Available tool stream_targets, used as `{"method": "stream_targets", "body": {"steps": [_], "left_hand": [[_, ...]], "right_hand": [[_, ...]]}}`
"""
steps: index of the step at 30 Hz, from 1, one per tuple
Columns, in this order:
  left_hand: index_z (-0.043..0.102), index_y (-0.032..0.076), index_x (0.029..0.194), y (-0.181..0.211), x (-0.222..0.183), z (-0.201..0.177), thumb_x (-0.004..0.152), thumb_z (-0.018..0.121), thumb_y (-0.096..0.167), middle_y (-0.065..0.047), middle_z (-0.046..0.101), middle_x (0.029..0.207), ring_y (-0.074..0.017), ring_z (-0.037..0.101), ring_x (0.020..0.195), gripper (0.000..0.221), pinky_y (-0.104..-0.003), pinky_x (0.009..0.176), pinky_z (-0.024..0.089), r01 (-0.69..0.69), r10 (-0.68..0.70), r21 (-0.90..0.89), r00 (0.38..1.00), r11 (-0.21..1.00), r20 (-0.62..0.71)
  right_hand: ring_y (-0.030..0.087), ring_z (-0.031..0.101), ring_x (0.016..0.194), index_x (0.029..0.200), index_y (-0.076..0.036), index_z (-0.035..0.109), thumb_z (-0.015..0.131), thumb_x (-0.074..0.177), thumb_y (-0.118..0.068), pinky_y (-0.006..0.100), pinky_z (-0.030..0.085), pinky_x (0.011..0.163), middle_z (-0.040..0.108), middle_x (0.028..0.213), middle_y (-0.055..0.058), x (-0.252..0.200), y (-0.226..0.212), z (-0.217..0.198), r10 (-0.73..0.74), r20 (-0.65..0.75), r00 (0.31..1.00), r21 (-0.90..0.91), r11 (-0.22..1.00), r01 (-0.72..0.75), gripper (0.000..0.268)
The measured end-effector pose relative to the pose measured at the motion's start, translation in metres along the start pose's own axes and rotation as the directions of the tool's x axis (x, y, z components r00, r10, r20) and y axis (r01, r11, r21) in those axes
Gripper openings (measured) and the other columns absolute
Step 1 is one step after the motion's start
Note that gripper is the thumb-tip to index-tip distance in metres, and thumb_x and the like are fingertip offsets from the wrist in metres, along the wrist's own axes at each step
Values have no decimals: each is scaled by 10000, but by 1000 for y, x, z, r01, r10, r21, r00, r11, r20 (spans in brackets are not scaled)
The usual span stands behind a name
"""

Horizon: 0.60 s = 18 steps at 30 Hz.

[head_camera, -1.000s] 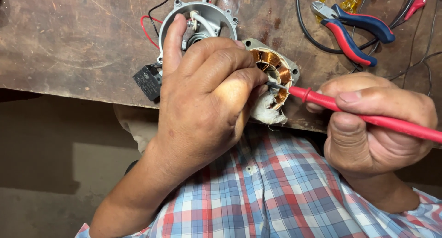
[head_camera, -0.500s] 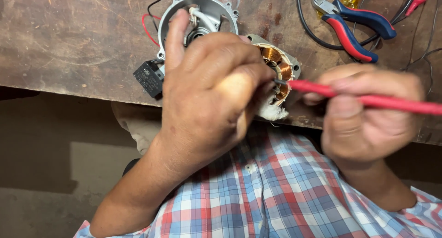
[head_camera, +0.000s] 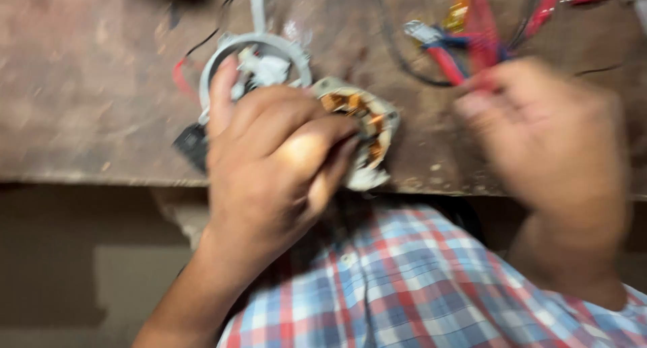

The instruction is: Repairing an electric motor by stripping, joining, and securing wires to the stator coils.

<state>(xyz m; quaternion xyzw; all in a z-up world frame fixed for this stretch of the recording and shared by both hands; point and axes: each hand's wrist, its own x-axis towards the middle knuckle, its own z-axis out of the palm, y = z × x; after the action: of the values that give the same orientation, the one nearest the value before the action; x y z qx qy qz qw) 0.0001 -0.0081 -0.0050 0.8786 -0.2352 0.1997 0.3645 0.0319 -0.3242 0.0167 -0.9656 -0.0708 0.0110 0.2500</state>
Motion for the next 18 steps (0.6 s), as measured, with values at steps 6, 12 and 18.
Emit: {"method": "stream_targets", "body": {"steps": [6,12,18], "left_hand": [[844,103,1195,-2,-1,5,1175,884,189,-75,787,1111,-360,785,1141,97,-738,1385,265,21,-21,44,1000,999,-9],[853,93,1198,-2,0,8,1170,932,147,-74,812,1104,-333,790,1130,100,-701,1389,277,24,-21,43,998,999,-62],[872,113,1215,-2,-1,6,1153,903,130,-73,854,1152,-336,795,1159,71,-688,1369,290,34,-36,-24,994,999,-99]], "right_hand": [[244,812,960,1281,-7,913,915,1118,-162,401,647,872,888,1178,147,-1,-9,-5,-286,-22,958,-68,956,284,225],[475,700,1417,1602,76,800,917,1176,-314,621,520,1185,794,1554,255,43,8,-9,-443,59,895,-384,817,430,589],[431,776,1220,1431,-83,825,833,1127,-490,558,625,1072,785,1346,172,61,8,-2,-386,209,899,-603,673,429,508]]}}
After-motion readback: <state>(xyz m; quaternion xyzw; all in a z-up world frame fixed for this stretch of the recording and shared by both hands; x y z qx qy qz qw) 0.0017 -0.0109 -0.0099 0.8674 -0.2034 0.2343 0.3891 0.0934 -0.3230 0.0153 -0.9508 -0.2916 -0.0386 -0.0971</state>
